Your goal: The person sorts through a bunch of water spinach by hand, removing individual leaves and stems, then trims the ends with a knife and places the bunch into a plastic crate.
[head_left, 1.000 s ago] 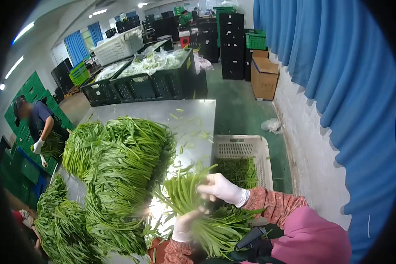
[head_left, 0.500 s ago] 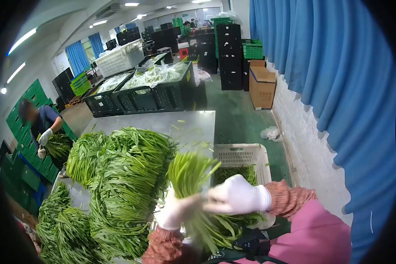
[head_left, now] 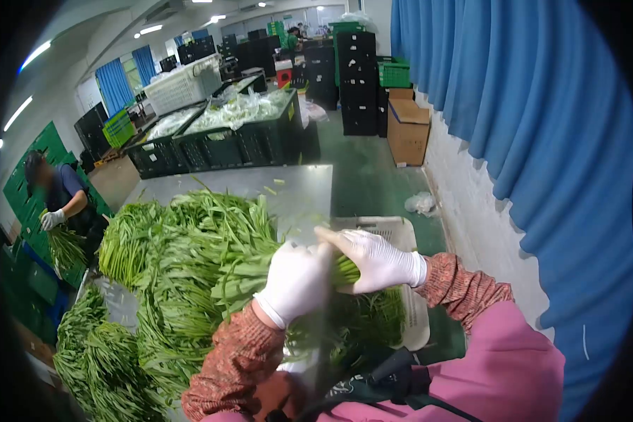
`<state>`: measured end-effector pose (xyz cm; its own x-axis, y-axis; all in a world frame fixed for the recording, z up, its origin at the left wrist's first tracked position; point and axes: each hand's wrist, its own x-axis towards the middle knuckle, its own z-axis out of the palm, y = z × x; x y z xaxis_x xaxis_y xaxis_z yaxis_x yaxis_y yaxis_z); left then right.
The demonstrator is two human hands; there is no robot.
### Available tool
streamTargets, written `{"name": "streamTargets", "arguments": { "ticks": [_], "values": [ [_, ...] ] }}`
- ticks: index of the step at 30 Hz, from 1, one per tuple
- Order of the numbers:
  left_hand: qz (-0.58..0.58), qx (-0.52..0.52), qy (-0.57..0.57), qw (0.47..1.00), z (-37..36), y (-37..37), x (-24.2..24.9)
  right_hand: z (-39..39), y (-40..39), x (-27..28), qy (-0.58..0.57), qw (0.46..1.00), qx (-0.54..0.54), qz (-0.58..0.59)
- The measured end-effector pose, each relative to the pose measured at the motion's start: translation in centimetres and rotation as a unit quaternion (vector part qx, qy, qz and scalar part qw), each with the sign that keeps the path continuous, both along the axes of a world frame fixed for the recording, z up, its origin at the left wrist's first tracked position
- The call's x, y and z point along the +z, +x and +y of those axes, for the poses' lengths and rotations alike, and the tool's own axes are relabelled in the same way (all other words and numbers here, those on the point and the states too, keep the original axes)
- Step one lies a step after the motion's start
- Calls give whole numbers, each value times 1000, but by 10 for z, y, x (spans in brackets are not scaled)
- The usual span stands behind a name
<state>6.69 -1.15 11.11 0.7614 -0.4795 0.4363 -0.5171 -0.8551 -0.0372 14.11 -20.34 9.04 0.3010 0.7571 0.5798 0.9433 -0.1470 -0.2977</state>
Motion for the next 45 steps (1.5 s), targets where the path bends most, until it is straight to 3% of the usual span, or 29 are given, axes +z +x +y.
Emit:
{"name": "streamTargets", "arguments": {
  "ticks": [2,4,6,8,10,12,13,15,18,21,22,24,26,29,30,34,36,37,38,40,41,45],
  "values": [
    [-4,-3,8,1000,0,-5,-1,2,-5,-11,47,999,10,-5],
    [37,-10,9,999,-3,-11,3,0,-19,-25,-31,978,-35,204],
    [-37,-43,-4,998,1,-14,-2,-3,-27,-26,-22,982,-60,180],
    [-87,-1,-58,995,5,-32,19,-21,-18,-8,18,991,-82,107],
    [-171,75,-109,976,29,-59,38,-49,-9,-3,137,944,-128,272],
    [-196,112,-261,939,51,-85,32,-70,-2,-17,104,945,-154,268],
    [-154,144,-310,927,56,-97,29,-87,14,-45,-23,952,-226,207],
    [-88,161,-365,913,65,-115,12,-116,23,-61,-106,919,-304,229],
    [-30,166,-409,897,61,-139,-15,-138,28,-26,124,900,-256,331],
    [32,174,-429,886,60,-153,-40,-160,38,-67,-134,907,-301,262],
    [50,180,-427,885,62,-157,-46,-149,21,-40,-143,894,-332,266],
    [43,207,-471,857,70,-165,-54,-135,27,-15,-64,928,-267,253],
    [38,222,-500,836,74,-178,-57,-90,4,6,5,952,-137,274],
    [-37,245,-541,804,71,-191,-68,2,-15,13,-8,971,-22,237],
    [-82,262,-535,799,65,-197,-71,32,-33,23,-90,951,-53,290],
    [-135,353,-552,743,44,-231,-89,134,-39,-53,-167,984,54,21],
    [-103,368,-568,729,39,-242,-110,128,-27,-85,-340,934,76,-72],
    [-65,367,-505,779,46,-248,-129,109,-26,-78,-442,888,61,-112],
    [5,377,-505,776,45,-250,-141,86,-13,-82,-527,837,58,-137],
    [49,384,-433,814,44,-255,-165,24,11,-56,-526,835,68,-150],
    [72,389,-456,797,41,-254,-168,1,17,-38,-603,784,0,-148],
    [125,369,-484,784,40,-244,-179,-73,8,39,-453,876,-132,-95]
  ]
}}
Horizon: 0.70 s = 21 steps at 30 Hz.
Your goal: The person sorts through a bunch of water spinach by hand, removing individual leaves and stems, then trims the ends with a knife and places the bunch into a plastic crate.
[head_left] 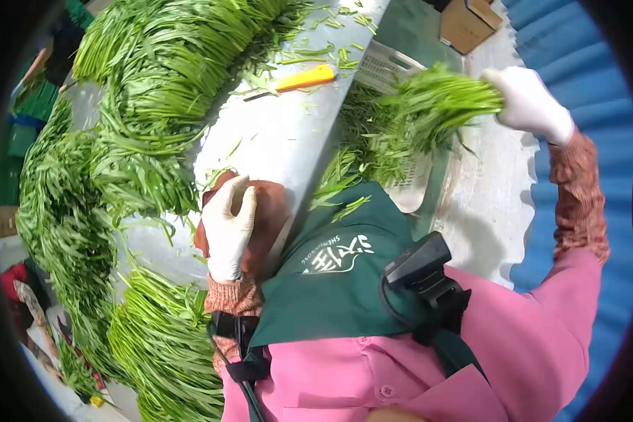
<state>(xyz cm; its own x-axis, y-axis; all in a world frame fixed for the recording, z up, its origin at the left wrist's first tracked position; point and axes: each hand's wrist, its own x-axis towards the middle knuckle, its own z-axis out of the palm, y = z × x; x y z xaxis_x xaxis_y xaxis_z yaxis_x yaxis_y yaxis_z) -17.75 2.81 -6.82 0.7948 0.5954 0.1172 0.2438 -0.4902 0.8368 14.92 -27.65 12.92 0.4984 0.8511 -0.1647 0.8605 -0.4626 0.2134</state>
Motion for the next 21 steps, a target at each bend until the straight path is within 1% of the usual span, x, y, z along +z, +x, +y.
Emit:
{"name": "streamTargets", "arguments": {
  "ticks": [1,2,3,4,5,6,7,8,9,11,12,13,15,16,17,18,19,21],
  "values": [
    [3,-12,-2,1000,0,4,-1,-12,-6,11,70,997,-39,6],
    [-18,-34,-2,999,0,10,-4,-24,-9,16,129,983,-106,71],
    [-21,-46,1,999,-1,17,-3,-45,2,-10,266,934,-134,197],
    [-22,-55,5,998,-3,23,1,-57,10,-48,131,967,-173,137],
    [-21,-68,11,997,-4,25,6,-68,11,-75,-6,975,-211,77],
    [-11,-83,25,996,-5,28,9,-73,11,-78,61,970,-223,71],
    [-24,-95,70,993,-3,29,2,-72,20,-77,127,964,-224,59],
    [-23,-96,44,994,-4,31,4,-68,29,-75,190,956,-219,51],
    [-14,-100,17,995,-4,28,8,-36,8,-46,241,856,-425,169],
    [-6,-93,-52,994,-9,28,13,-27,-2,-70,224,865,-401,201],
    [-4,-91,-82,992,-10,30,17,-46,27,-99,204,930,-273,138],
    [7,-106,-94,990,-9,33,17,-65,55,-128,188,970,-144,49],
    [32,-136,-113,984,-13,42,25,-30,61,-70,264,925,-243,124],
    [42,-158,-147,975,-16,47,34,-24,68,-64,355,909,-180,123],
    [52,-183,-180,965,-20,56,44,-2,53,-39,381,859,-274,207],
    [61,-208,-213,953,-24,65,50,12,46,-36,437,844,-227,212],
    [104,-211,-283,930,-28,74,49,27,41,-37,491,825,-178,214],
    [-22,-285,-194,938,-36,98,32,68,7,-50,553,760,-222,262]
  ]
}}
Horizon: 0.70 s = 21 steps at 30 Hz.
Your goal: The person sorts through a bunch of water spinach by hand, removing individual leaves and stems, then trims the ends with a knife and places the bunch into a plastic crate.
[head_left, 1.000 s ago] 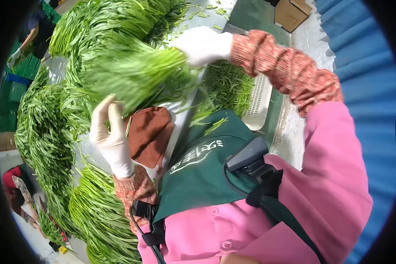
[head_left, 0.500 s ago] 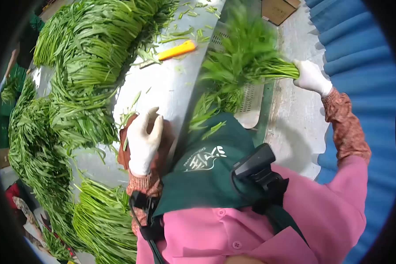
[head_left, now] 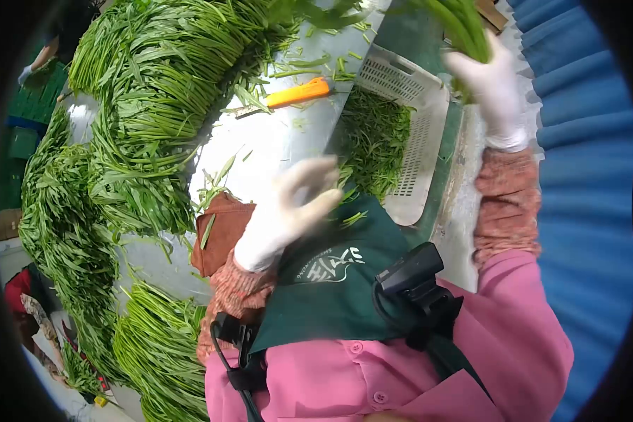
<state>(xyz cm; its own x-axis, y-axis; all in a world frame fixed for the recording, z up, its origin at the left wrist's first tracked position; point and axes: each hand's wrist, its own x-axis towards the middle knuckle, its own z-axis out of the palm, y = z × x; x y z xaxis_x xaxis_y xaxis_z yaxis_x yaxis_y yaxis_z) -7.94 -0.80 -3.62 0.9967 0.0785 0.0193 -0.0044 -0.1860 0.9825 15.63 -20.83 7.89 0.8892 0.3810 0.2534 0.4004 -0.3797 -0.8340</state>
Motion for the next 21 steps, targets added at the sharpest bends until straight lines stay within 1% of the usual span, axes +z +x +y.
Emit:
{"name": "streamTargets", "arguments": {
  "ticks": [2,3,4,5,6,7,8,9,10,11,13,14,15,17,18,19,20,21],
  "values": [
    [-67,82,-87,991,-19,26,-21,35,-20,-50,45,997,26,-65],
    [-74,100,-157,980,-23,31,-24,56,-49,-63,59,994,6,-91],
    [-83,118,-225,964,-28,35,-27,68,-57,-106,82,991,35,-96],
    [-66,109,-319,939,-28,37,-27,77,-87,-116,14,999,17,-34],
    [-48,100,-411,905,-29,38,-29,79,-105,-133,-81,993,66,64],
    [54,162,-413,895,-34,27,-41,81,-118,-156,-155,981,113,22],
    [69,191,-450,869,-40,21,-49,65,-118,-167,-163,955,215,124],
    [77,193,-464,861,-41,11,-56,57,-115,-171,-125,932,273,200],
    [82,197,-478,852,-39,1,-62,53,-112,-174,-86,899,332,273],
    [89,192,-489,846,-36,-8,-65,50,-112,-174,-40,865,360,348],
    [98,182,-507,837,-33,-20,-59,47,-114,-178,7,830,366,420],
    [113,198,-509,830,-30,-26,-61,46,-113,-178,29,813,369,450],
    [113,202,-514,826,-29,-30,-60,47,-112,-169,23,803,357,478],
    [127,200,-522,819,-23,-39,-58,50,-110,-150,1,818,364,444],
    [118,209,-543,805,-23,-41,-55,52,-110,-144,-9,826,367,427],
    [108,209,-552,800,-21,-44,-54,51,-108,-144,49,797,367,477],
    [97,208,-560,796,-19,-47,-53,51,-106,-141,60,793,350,495],
    [91,194,-598,772,-14,-51,-57,50,-102,-146,118,765,332,539]
  ]
}}
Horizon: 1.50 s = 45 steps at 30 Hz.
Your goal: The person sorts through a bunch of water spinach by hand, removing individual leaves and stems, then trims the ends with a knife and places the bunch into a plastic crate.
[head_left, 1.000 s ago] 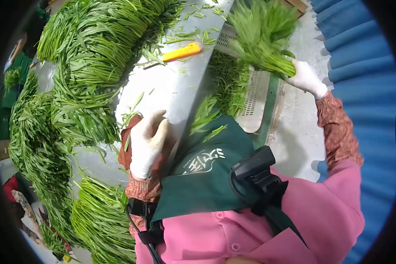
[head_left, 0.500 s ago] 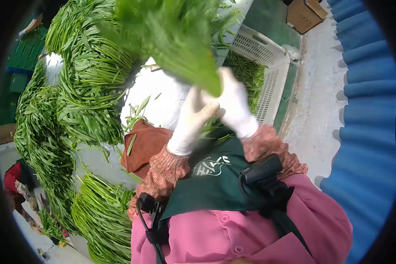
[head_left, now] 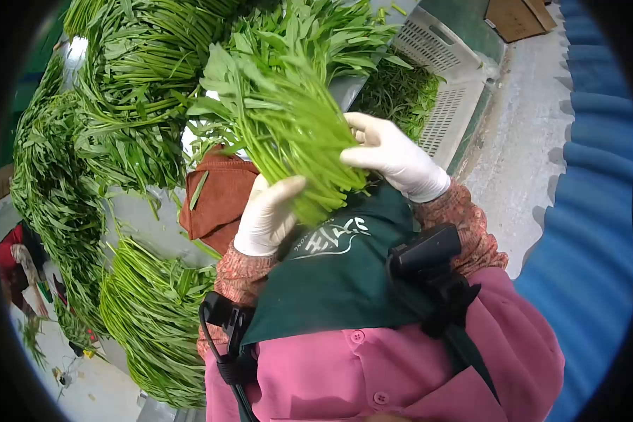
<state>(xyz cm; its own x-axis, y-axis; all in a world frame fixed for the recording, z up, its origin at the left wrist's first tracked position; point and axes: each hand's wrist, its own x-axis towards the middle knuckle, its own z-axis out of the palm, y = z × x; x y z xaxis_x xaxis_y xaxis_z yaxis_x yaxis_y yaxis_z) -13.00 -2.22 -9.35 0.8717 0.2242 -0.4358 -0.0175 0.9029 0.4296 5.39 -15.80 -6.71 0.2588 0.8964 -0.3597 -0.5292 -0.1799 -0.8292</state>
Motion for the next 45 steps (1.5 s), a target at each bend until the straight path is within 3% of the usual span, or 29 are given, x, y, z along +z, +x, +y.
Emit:
{"name": "streamTargets", "arguments": {
  "ticks": [1,6,10,11,14,17,19,23,27,28,30,32,33,35,37,39,40,42,43,44,45],
  "values": [
    [-36,12,-24,999,2,-1,-1,-1,3,-7,23,997,-30,70],
    [-68,9,-57,996,3,-2,-2,-5,3,-2,53,992,-41,109],
    [41,-2,110,993,-9,10,0,1,-11,3,3,999,-2,-37],
    [58,-10,146,988,-11,11,-2,4,-14,-1,-36,989,30,-137],
    [63,-21,252,966,-19,14,1,14,-24,-15,-81,954,58,-284],
    [68,-54,215,973,-12,13,12,18,-23,-7,-26,994,31,-104],
    [61,-32,198,978,-6,8,8,9,-9,-9,-29,997,36,-58],
    [-6,-31,27,999,3,0,-1,-2,0,10,-8,997,-40,68],
    [-20,-42,8,999,2,8,12,-6,16,29,52,995,-79,36],
    [1,-28,58,998,5,7,20,-16,39,37,158,974,-131,92],
    [-39,36,41,998,16,0,20,-37,84,53,386,875,-180,231],
    [-75,85,71,991,25,-2,26,-62,110,84,416,857,-265,149],
    [-61,81,111,989,25,1,35,-77,123,86,372,875,-311,-2],
    [-32,69,180,981,18,11,54,-79,119,93,306,882,-348,-88],
    [-75,32,155,984,15,18,51,-60,86,90,255,893,-356,-104],
    [-81,27,151,985,10,24,42,-35,48,71,149,905,-344,-203],
    [-69,38,161,984,5,28,39,-20,24,68,69,919,-299,-249],
    [-41,60,184,980,-4,33,36,1,-13,47,-53,961,-212,-167],
    [-9,12,210,978,-1,32,38,12,-28,32,1,971,-204,-124],
    [7,22,164,986,-5,28,32,16,-31,18,-23,981,-140,-132],
    [23,33,118,992,-10,24,24,19,-35,11,-30,974,-93,-206]
  ]
}}
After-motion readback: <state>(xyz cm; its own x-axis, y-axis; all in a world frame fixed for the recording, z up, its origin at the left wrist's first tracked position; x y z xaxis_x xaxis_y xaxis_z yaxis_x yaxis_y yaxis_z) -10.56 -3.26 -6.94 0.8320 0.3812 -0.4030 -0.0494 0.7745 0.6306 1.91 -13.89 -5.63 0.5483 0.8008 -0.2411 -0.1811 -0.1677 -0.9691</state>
